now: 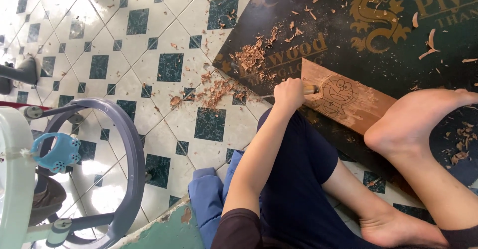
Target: Carving a cartoon character design into a wooden board using a hammer and a chisel while sitting on the floor.
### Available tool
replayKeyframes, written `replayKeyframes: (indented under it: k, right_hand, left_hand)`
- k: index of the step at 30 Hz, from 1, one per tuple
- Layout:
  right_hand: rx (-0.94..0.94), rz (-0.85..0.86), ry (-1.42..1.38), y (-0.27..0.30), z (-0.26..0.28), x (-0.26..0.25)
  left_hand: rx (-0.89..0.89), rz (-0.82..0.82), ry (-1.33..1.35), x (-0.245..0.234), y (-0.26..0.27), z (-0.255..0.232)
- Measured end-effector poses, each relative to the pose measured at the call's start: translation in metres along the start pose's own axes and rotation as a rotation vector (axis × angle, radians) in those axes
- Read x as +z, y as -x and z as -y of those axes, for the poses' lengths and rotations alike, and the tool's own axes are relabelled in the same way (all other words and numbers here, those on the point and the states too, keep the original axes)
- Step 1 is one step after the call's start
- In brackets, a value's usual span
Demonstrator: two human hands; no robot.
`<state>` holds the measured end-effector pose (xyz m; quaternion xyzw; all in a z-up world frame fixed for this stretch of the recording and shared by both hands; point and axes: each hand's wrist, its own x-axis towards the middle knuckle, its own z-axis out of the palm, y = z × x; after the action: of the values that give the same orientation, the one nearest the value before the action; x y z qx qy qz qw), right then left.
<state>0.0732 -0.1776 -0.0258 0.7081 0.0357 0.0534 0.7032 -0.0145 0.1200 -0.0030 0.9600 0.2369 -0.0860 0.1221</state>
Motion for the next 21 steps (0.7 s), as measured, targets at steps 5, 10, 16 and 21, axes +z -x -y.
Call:
replayKeyframes:
  k: [5, 10, 16, 21]
  right_hand:
    - [-0.248, -0.074, 1.096, 0.004, -0.028, -0.006]
    - [0.228, 0.088, 2.757, 0.018, -0.085, -0.024]
    - [0.192, -0.071, 2.825, 0.026, -0.125, -0.039]
    - [0.213, -0.133, 2.770, 0.027, -0.133, -0.043]
  left_hand:
    - [0.035, 0.003, -0.005, 0.000, 0.003, -0.001]
    - [0.055, -0.048, -0.013, 0.003, 0.007, -0.003]
    - [0.058, -0.011, 0.034, -0.011, 0.010, -0.011]
    - [0.038, -0.333, 0.260, -0.040, 0.019, -0.018]
